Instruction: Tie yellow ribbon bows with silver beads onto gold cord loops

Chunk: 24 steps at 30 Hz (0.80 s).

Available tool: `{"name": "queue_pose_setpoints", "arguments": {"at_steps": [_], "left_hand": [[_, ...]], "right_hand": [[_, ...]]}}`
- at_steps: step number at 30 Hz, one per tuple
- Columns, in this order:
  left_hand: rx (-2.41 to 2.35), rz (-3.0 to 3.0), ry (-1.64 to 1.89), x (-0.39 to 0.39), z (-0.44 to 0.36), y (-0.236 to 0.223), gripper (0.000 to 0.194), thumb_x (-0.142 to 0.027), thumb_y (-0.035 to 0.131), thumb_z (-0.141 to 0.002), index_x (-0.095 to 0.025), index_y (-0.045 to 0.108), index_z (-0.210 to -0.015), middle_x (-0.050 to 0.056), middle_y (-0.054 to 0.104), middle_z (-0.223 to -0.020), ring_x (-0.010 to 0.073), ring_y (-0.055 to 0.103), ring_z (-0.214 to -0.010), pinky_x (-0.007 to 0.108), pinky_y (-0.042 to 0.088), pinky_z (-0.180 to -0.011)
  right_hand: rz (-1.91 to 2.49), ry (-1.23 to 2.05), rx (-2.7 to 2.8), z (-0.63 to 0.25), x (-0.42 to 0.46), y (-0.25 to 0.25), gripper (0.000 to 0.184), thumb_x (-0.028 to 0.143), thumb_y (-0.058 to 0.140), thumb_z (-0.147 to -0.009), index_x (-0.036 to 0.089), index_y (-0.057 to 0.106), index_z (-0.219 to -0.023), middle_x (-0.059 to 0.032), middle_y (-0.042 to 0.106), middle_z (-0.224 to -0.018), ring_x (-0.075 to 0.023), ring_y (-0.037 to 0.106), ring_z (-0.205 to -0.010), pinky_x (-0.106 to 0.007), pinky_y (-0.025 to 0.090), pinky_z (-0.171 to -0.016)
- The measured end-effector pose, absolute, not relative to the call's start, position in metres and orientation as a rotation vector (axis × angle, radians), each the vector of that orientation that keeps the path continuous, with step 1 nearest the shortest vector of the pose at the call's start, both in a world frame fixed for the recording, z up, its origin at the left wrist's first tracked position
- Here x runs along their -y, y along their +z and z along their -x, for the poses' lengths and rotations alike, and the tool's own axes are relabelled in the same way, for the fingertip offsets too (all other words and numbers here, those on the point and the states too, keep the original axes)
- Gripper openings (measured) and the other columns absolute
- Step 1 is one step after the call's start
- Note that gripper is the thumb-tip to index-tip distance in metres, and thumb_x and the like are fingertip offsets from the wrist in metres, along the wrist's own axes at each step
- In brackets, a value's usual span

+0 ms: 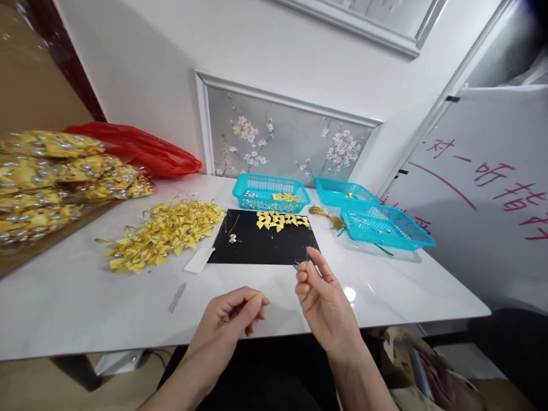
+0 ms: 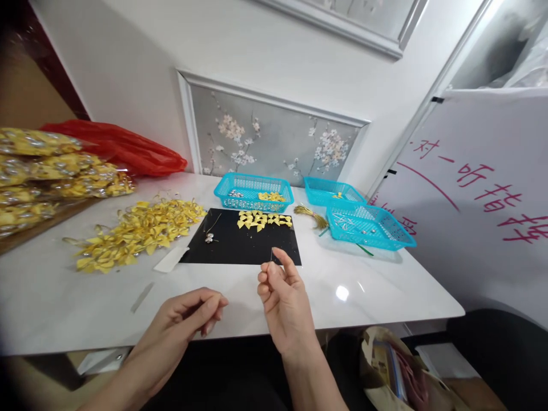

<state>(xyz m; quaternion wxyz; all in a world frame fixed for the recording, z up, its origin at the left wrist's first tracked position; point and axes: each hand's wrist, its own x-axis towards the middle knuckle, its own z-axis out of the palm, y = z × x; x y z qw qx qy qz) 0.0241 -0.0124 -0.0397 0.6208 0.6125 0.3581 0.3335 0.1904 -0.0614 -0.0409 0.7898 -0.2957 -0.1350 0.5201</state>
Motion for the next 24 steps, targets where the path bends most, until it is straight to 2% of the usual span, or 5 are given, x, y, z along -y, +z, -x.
{"name": "queue_pose_setpoints", "arguments": {"at_steps": [2, 7, 13, 19, 24], "left_hand": [[-0.807, -1.293, 0.777, 0.012, -0.025, -0.04, 0.027, -0.04, 0.069, -0.081, -0.016, 0.07, -0.07, -0.001, 0.059, -0.067, 0.0087, 0.045, -0.057, 0.018, 0.036, -0.054], [-0.762, -0.928, 0.803, 0.007, -0.026, -0.038, 0.021, -0.036, 0.081, -0.071, -0.015, 0.074, -0.071, -0.001, 0.06, -0.073, 0.0083, 0.05, -0.064, 0.015, 0.044, -0.056], [-0.646, -0.586, 0.798, 0.002, -0.027, -0.04, 0.009, -0.017, 0.083, -0.066, -0.012, 0.077, -0.072, 0.009, 0.069, -0.113, 0.0167, 0.063, -0.093, 0.023, 0.058, -0.075], [-0.524, -0.469, 0.789, 0.004, -0.031, -0.039, 0.012, -0.006, 0.074, -0.071, -0.013, 0.071, -0.063, 0.006, 0.073, -0.099, 0.0188, 0.068, -0.099, 0.026, 0.06, -0.08], [-0.645, -0.937, 0.8, 0.005, -0.026, -0.037, 0.018, -0.016, 0.063, -0.082, -0.018, 0.062, -0.064, 0.002, 0.068, -0.081, 0.0169, 0.07, -0.095, 0.024, 0.058, -0.08]], "right_hand": [[0.671, 1.1, 0.3, -0.19, 0.062, -0.041, 0.043, 0.02, 0.088, -0.064, 0.025, 0.07, -0.103, 0.0016, 0.067, -0.079, -0.0059, 0.061, -0.068, -0.012, 0.049, -0.058], [0.73, 1.063, 0.31, -0.188, 0.062, -0.045, 0.024, 0.027, 0.085, -0.068, 0.021, 0.068, -0.084, 0.0003, 0.066, -0.084, -0.0114, 0.063, -0.085, -0.018, 0.052, -0.066], [0.725, 1.065, 0.306, -0.184, 0.06, -0.05, 0.024, 0.03, 0.084, -0.071, 0.022, 0.065, -0.083, 0.0019, 0.064, -0.083, -0.0097, 0.059, -0.079, -0.017, 0.048, -0.06], [0.705, 1.131, 0.27, -0.176, 0.057, -0.054, 0.029, 0.029, 0.086, -0.068, 0.021, 0.063, -0.085, 0.0032, 0.061, -0.076, -0.007, 0.056, -0.065, -0.016, 0.047, -0.055], [0.697, 1.126, 0.257, -0.171, 0.057, -0.058, 0.029, 0.029, 0.086, -0.068, 0.021, 0.064, -0.086, 0.0026, 0.062, -0.076, -0.0092, 0.061, -0.075, -0.015, 0.05, -0.058]]}}
